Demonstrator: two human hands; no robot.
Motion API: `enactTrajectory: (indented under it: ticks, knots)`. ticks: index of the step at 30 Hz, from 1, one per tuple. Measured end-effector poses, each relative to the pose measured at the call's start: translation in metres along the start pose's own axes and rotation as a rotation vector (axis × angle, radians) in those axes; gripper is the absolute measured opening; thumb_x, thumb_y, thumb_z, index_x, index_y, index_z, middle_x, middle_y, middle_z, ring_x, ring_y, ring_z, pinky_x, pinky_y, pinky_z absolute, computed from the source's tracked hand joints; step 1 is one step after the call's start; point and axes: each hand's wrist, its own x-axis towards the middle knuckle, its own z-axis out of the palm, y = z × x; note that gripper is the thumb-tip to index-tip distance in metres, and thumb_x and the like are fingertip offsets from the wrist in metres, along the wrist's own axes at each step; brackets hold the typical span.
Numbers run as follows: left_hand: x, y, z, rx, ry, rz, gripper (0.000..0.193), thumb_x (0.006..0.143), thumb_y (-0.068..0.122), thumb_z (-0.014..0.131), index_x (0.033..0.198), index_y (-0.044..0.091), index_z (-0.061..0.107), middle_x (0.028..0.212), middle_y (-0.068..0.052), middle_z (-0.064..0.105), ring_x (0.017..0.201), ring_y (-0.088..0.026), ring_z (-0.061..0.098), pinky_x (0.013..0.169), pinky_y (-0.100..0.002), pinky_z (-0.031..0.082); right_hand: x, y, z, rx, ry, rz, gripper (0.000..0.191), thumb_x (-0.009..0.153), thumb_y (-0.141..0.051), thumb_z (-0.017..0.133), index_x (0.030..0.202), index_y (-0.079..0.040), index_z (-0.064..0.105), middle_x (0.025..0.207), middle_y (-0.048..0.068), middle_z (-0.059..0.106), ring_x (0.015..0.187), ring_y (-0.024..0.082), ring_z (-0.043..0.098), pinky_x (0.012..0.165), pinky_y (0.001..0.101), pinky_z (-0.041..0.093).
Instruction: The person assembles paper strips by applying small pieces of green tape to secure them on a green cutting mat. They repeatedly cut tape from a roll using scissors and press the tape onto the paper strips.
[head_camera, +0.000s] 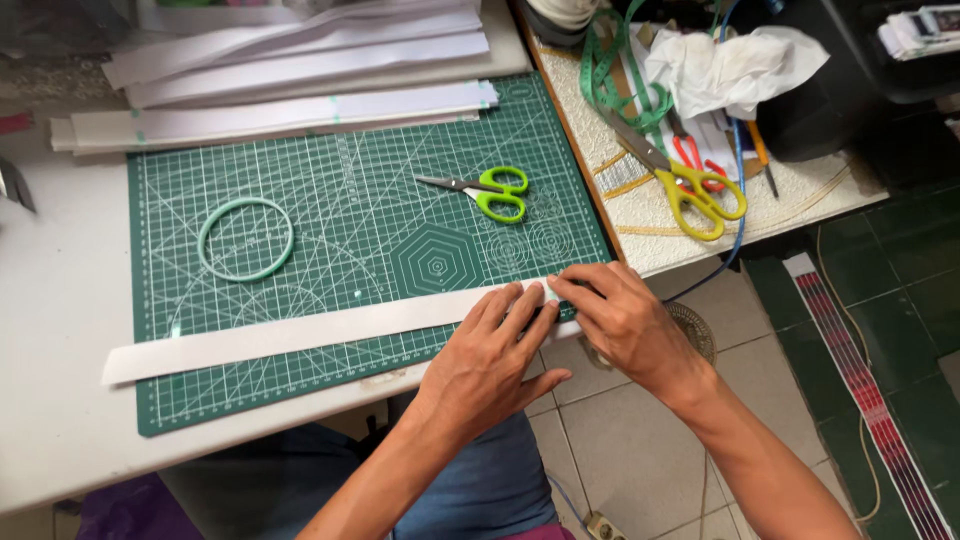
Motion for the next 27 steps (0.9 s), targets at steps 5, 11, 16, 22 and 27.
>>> enactTrajectory:
  ticks: [5, 11, 16, 22, 27]
  knots:
    - [-0.001, 0.003, -0.006, -0.021, 0.011, 0.004, 0.073, 0.086, 0.05, 0.073, 0.134, -0.004, 0.06, 0.139, -0.022, 0.057, 0.13, -0.038, 0.052, 0.111, -0.046, 0.042, 0.0, 0.005, -0.002, 0.169, 0.005, 0.144, 0.043, 0.082, 0.005, 0.063, 0.122, -0.006, 0.071, 0.117, 0.011, 0.069, 0.106, 0.029, 0.068, 0.093, 0.0396, 0.055]
    - [-0.005, 0.004, -0.011, -0.047, 0.054, 0.011, 0.073, 0.083, 0.048, 0.076, 0.132, -0.004, 0.061, 0.137, -0.021, 0.059, 0.129, -0.036, 0.054, 0.112, -0.044, 0.044, 0.001, -0.005, 0.002, 0.067, 0.012, 0.106, 0.047, 0.077, 0.002, 0.066, 0.122, -0.006, 0.07, 0.117, 0.014, 0.067, 0.109, 0.034, 0.064, 0.096, 0.0426, 0.052]
    - [-0.008, 0.001, -0.021, -0.083, 0.101, -0.005, 0.068, 0.084, 0.049, 0.076, 0.128, -0.002, 0.062, 0.132, -0.019, 0.061, 0.127, -0.035, 0.056, 0.111, -0.043, 0.046, 0.006, -0.016, -0.007, 0.19, 0.007, 0.162, 0.049, 0.082, 0.006, 0.06, 0.13, -0.004, 0.066, 0.119, 0.014, 0.067, 0.11, 0.032, 0.064, 0.096, 0.0418, 0.052]
    - [-0.003, -0.001, -0.029, -0.21, 0.098, -0.081, 0.062, 0.089, 0.053, 0.072, 0.118, -0.001, 0.065, 0.112, -0.015, 0.062, 0.107, -0.032, 0.059, 0.097, -0.044, 0.049, 0.0, -0.03, -0.005, 0.075, 0.0, 0.106, 0.043, 0.079, 0.004, 0.062, 0.121, -0.004, 0.068, 0.121, 0.013, 0.068, 0.111, 0.034, 0.063, 0.096, 0.0422, 0.051]
    - [-0.009, -0.011, -0.049, -0.352, 0.131, -0.104, 0.057, 0.091, 0.052, 0.07, 0.118, 0.001, 0.069, 0.108, -0.015, 0.067, 0.108, -0.033, 0.063, 0.096, -0.043, 0.052, 0.009, -0.039, -0.004, 0.109, 0.008, 0.127, 0.037, 0.083, 0.006, 0.058, 0.118, -0.003, 0.067, 0.119, 0.014, 0.067, 0.114, 0.035, 0.064, 0.097, 0.0419, 0.051]
